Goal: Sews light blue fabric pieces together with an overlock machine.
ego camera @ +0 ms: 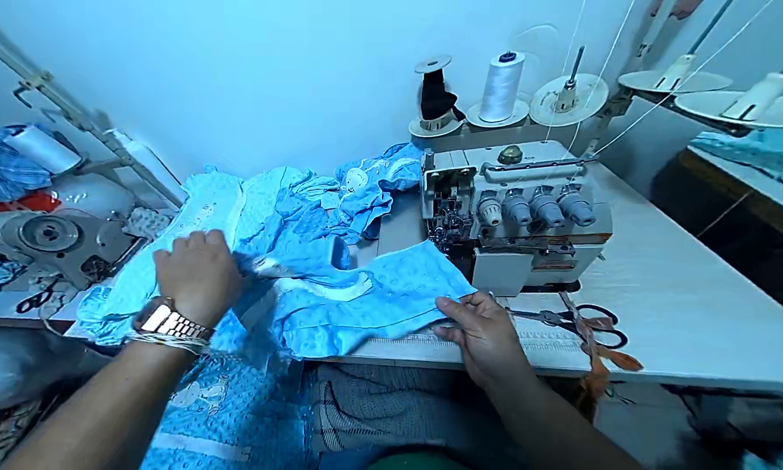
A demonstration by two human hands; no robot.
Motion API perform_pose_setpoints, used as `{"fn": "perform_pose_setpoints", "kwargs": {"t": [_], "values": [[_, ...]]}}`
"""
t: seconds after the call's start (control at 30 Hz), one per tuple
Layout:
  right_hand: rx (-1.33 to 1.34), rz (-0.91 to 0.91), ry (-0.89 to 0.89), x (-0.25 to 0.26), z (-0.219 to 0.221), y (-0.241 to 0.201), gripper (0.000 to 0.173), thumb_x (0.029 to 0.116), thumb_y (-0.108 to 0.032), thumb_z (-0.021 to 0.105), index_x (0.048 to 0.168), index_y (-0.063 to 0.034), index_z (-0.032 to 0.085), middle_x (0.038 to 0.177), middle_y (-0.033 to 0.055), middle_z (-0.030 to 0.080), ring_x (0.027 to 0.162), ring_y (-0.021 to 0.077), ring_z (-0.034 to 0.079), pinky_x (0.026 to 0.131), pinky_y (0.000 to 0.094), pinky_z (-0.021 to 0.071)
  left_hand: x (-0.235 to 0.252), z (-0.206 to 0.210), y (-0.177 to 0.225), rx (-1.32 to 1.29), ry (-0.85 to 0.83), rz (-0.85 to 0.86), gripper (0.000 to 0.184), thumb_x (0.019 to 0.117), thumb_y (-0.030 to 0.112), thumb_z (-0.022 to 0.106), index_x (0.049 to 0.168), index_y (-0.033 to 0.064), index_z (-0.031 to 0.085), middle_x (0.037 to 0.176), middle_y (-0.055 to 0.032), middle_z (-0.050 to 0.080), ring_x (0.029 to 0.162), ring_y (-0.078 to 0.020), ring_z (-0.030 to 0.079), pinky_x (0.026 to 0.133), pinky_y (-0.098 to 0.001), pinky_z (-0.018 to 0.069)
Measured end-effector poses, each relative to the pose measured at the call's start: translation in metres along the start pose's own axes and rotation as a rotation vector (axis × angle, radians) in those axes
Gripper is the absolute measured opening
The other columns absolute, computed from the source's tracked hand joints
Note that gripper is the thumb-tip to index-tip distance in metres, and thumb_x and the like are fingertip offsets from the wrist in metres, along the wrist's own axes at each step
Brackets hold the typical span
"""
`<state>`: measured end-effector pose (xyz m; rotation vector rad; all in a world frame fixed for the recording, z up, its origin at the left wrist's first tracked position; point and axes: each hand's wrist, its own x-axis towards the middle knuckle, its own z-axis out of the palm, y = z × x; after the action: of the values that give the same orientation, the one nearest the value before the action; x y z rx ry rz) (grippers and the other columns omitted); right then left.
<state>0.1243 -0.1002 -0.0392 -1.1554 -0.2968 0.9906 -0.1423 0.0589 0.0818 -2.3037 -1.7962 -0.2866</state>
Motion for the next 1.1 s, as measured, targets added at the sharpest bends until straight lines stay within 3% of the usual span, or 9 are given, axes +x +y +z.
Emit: {"fn": "perform_pose_setpoints", "kwargs": {"t": [0.17,0.3,0.4,0.53,0.67,0.8,0.9,1.0,1.1], "values": [[0.024,-0.271,-0.015,-0.003,0.003,0.009,0.026,0.0868,0.016,0.065,0.091,-0.0060,0.051,0.078,0.0041,0.065,0.065,0.0119,0.069,0.063,0.0291,0.0628,-0.010,-0.008,0.096,-0.346,0.207,0.933,0.023,0.0915,-0.002,0.059,0.111,-0.0011,0.072,0.113,-0.0212,0.070,0.106,-0.0394,0.068,0.088,-0.0578,0.0553],[-0.214,-0.866,-0.052,0.007,-0.007,0.017,0.029,0.0776,0.007,0.071,0.097,-0.0116,0.062,0.102,-0.0035,0.070,0.089,0.0042,0.070,0.076,0.0213,0.0612,0.011,0.007,0.181,-0.493,-0.178,1.385,0.043,0.0818,-0.009,0.071,0.123,0.0022,0.069,0.122,-0.0161,0.068,0.117,-0.0323,0.064,0.097,-0.0475,0.0545],[-0.272,-0.889,-0.035,0.013,-0.015,0.015,0.028,0.0796,0.003,0.069,0.104,-0.0089,0.063,0.102,-0.0020,0.070,0.087,0.0054,0.070,0.076,0.0222,0.0614,0.036,0.014,0.209,-0.425,-0.413,1.427,0.022,0.0785,-0.011,0.072,0.098,-0.0003,0.072,0.097,-0.0151,0.070,0.094,-0.0291,0.068,0.083,-0.0460,0.0547],[-0.212,-0.248,-0.074,0.004,-0.021,0.015,0.021,0.0930,-0.008,0.064,0.113,-0.0016,0.058,0.092,0.0069,0.069,0.075,0.0135,0.070,0.061,0.0285,0.0601,0.054,0.017,0.199,-0.478,-0.418,1.407,0.005,0.0860,-0.003,0.073,0.084,0.0008,0.075,0.086,-0.0123,0.069,0.083,-0.0214,0.066,0.078,-0.0372,0.0532],[-0.183,0.339,-0.268,-0.002,-0.013,0.007,0.031,0.1091,-0.028,0.050,0.119,-0.0001,0.058,0.101,0.0107,0.070,0.091,0.0204,0.072,0.071,0.0358,0.0609,0.065,0.020,0.182,-0.686,-0.481,1.352,0.004,0.0867,0.002,0.076,0.085,0.0042,0.079,0.090,-0.0071,0.071,0.081,-0.0081,0.063,0.071,-0.0226,0.0504],[0.093,0.137,-0.111,-0.002,-0.002,0.003,0.014,0.1054,-0.010,0.055,0.105,0.0012,0.063,0.088,0.0099,0.071,0.075,0.0157,0.072,0.066,0.0297,0.0615,0.071,0.023,0.182,-0.810,-0.666,1.429,0.008,0.0884,0.000,0.073,0.090,0.0033,0.080,0.099,-0.0074,0.074,0.099,-0.0093,0.066,0.085,-0.0230,0.0522],[0.139,-0.209,0.014,0.002,0.001,0.003,0.008,0.0970,0.004,0.061,0.092,-0.0019,0.063,0.082,0.0069,0.069,0.071,0.0139,0.071,0.067,0.0306,0.0640,0.068,0.022,0.189,-0.774,-0.692,1.417,0.012,0.0923,0.001,0.070,0.096,0.0045,0.081,0.097,-0.0067,0.071,0.095,-0.0077,0.062,0.083,-0.0209,0.0484],[0.107,-0.369,0.020,0.005,0.002,0.008,0.019,0.0922,0.011,0.061,0.101,-0.0061,0.059,0.085,0.0035,0.071,0.076,0.0135,0.074,0.073,0.0326,0.0650,0.068,0.025,0.195,-0.812,-0.744,1.362,0.012,0.0939,0.000,0.067,0.099,0.0017,0.078,0.092,-0.0057,0.068,0.084,-0.0044,0.059,0.072,-0.0179,0.0463],[0.151,-0.220,-0.023,0.004,0.003,0.002,0.026,0.0957,0.010,0.057,0.118,-0.0030,0.060,0.095,0.0095,0.071,0.079,0.0171,0.073,0.069,0.0326,0.0640,0.069,0.024,0.197,-0.867,-0.834,1.210,0.007,0.0893,-0.002,0.073,0.096,-0.0002,0.073,0.079,0.0002,0.068,0.066,0.0009,0.058,0.058,-0.0157,0.0456]]}}
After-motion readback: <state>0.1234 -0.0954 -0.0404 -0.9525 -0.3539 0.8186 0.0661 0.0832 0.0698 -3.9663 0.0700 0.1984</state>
